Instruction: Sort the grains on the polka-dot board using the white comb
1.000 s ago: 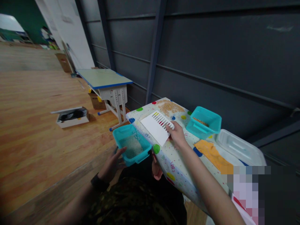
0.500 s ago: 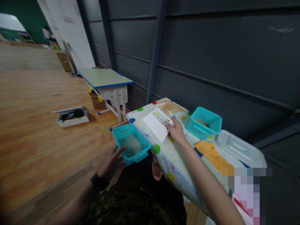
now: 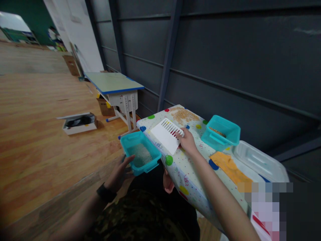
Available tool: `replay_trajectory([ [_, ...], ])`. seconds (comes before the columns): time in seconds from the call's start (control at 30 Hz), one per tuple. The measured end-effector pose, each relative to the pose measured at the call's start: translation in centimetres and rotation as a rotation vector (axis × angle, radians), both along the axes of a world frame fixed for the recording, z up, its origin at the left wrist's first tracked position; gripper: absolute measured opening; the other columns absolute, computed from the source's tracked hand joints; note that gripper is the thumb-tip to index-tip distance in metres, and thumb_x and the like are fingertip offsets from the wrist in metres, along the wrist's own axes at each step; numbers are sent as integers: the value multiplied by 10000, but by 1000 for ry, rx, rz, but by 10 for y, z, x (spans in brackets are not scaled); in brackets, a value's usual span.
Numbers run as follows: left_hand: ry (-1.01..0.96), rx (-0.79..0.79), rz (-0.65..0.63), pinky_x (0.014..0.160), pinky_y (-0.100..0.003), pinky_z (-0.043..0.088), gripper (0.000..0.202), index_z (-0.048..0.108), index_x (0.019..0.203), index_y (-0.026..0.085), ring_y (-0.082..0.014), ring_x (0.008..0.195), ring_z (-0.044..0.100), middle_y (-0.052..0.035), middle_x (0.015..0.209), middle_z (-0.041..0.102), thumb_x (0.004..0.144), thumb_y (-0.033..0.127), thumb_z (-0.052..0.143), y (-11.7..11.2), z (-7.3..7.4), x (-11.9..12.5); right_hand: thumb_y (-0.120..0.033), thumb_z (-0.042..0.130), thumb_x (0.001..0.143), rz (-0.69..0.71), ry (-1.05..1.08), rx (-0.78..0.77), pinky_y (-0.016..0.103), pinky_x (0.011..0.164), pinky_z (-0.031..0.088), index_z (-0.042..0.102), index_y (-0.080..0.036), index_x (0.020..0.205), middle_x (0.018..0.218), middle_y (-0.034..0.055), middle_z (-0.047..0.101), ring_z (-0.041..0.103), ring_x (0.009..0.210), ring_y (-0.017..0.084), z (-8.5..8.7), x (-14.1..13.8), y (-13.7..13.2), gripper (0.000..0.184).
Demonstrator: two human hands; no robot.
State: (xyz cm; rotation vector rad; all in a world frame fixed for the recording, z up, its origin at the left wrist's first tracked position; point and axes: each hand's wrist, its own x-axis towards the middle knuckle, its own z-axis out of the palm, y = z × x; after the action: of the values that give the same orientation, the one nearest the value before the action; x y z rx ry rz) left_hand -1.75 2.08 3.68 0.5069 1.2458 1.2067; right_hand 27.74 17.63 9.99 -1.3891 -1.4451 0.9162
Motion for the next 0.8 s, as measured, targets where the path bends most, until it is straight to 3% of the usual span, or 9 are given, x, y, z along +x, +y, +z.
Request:
replay_trajectory([
  [0.1, -1, -6, -9, 614, -323, 675, 799, 597, 1552, 250, -255, 883, 851, -174, 1473, 776, 895, 542, 947, 1, 0, 0, -649, 883, 704, 83, 76, -59, 283, 400, 468, 665, -264, 1027, 749, -7, 729, 633, 546, 204, 2, -2, -3, 548],
  [0.3, 3, -3, -12, 629, -309, 681, 770, 578, 1563, 274, -241, 890, 846, -163, 1496, 766, 923, 528, 922, 2, 1, -1, -626, 873, 713, -15, 80, -18, 277, 408, 499, 634, -274, 1029, 760, -22, 733, 647, 548, 196, 4, -8, 7, 530],
  [0.5, -21, 1, -10, 638, -345, 699, 783, 603, 1536, 277, -238, 847, 843, -147, 1439, 793, 887, 540, 953, 4, -2, -3, -601, 925, 694, 74, 170, -84, 265, 391, 484, 673, -262, 1034, 731, -22, 733, 644, 532, 194, 1, -3, 8, 542],
  [0.7, 11, -15, 27, 584, -323, 673, 700, 618, 1518, 250, -234, 828, 834, -158, 1451, 789, 918, 462, 911, 3, 5, 0, -462, 888, 804, -307, 260, -22, 285, 458, 584, 657, -267, 1053, 834, -14, 753, 707, 642, 201, 0, 32, 37, 391],
  [0.8, 32, -20, 18, 605, -340, 688, 679, 601, 1547, 237, -240, 836, 835, -168, 1454, 790, 954, 441, 862, 3, 6, 1, -437, 841, 854, -372, 222, -8, 318, 485, 625, 660, -271, 1062, 894, 9, 762, 728, 689, 215, -5, 39, 55, 322],
])
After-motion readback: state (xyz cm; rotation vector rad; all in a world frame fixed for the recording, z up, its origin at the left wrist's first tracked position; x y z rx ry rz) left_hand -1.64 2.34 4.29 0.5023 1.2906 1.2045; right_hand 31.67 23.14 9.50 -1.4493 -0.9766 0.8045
